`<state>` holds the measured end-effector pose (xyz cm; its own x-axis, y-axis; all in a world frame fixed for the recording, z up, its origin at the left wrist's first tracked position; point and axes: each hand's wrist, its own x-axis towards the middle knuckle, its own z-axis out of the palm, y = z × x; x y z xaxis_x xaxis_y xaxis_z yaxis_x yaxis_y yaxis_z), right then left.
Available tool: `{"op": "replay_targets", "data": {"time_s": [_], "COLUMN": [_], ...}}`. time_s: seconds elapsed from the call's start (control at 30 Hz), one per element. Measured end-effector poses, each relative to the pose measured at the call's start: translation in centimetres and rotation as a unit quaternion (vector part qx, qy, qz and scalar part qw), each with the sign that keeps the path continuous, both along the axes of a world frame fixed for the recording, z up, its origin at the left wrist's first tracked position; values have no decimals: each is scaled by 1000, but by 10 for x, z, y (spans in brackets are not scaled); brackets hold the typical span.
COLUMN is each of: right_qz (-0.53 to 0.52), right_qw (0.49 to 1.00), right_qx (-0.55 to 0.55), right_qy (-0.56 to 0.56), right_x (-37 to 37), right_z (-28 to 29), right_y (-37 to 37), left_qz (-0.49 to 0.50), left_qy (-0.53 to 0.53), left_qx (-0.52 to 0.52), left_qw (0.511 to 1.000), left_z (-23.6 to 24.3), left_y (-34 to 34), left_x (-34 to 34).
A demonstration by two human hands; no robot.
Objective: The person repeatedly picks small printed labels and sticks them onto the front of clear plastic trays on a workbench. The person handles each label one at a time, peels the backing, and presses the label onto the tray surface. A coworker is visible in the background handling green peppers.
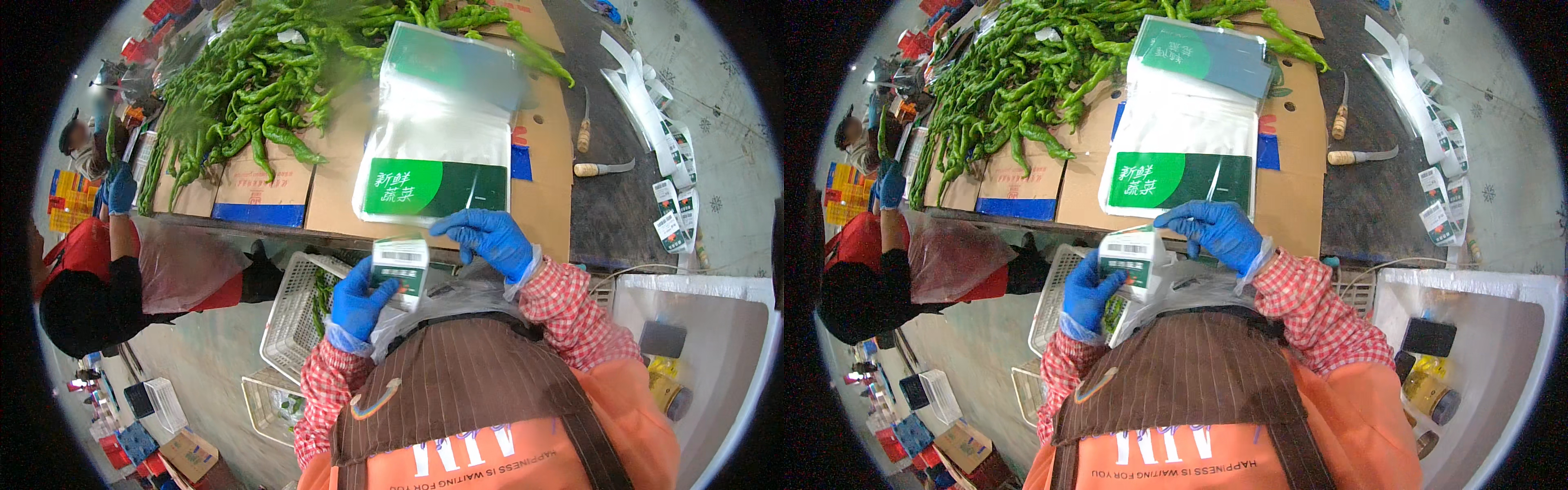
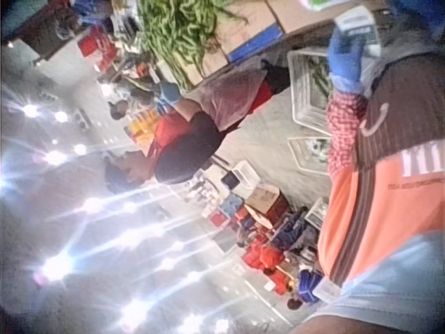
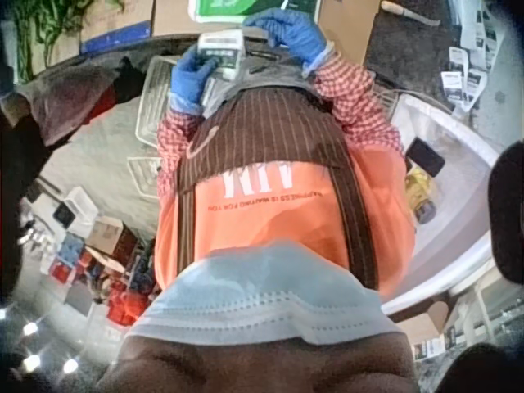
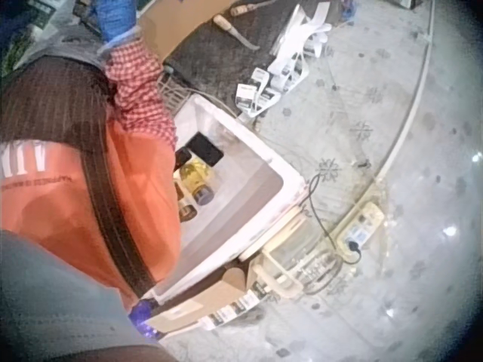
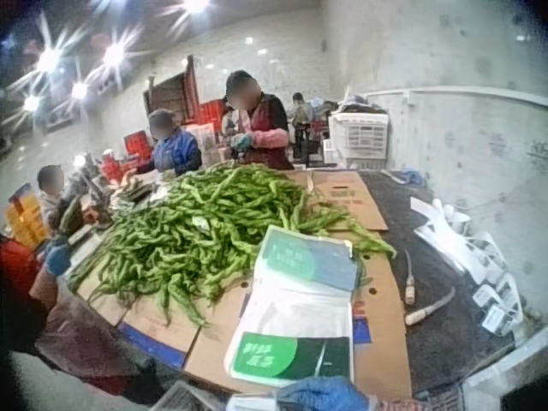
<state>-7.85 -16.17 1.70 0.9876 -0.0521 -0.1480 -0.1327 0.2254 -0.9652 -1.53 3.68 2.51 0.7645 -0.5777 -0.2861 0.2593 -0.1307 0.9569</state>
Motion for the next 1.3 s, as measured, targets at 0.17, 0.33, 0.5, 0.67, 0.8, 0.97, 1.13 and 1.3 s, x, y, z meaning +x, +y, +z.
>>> {"op": "replay_targets", "data": {"time_s": [0.17,0.33,0.5,0.67,0.8,0.97,1.13,1.3], "right_qz": [-11,-20,-302,-426,-341,-167,-69,-178], "right_qw": [928,986,948,904,933,917,840,965], "right_qx": [-307,-159,75,-1,-81,-316,-501,-192], "right_qy": [-212,-43,66,30,-78,-179,-196,35], "right_x": [2,1,0,-18,-19,-22,-31,-33], "right_z": [-2,-13,-11,6,2,-4,2,-9], "right_y": [24,19,-42,-73,-37,0,-8,-28], "left_qz": [-3,-48,58,261,108,-93,-53,-59], "left_qy": [-45,-63,-36,-439,-323,236,78,18], "left_qx": [-11,74,116,315,108,-110,16,93], "left_qw": [999,994,991,800,934,961,995,994], "left_z": [5,-6,1,28,14,-16,-30,-30], "left_y": [-7,3,68,104,38,-39,-55,-58], "left_x": [-5,-6,30,59,41,14,11,7]}}
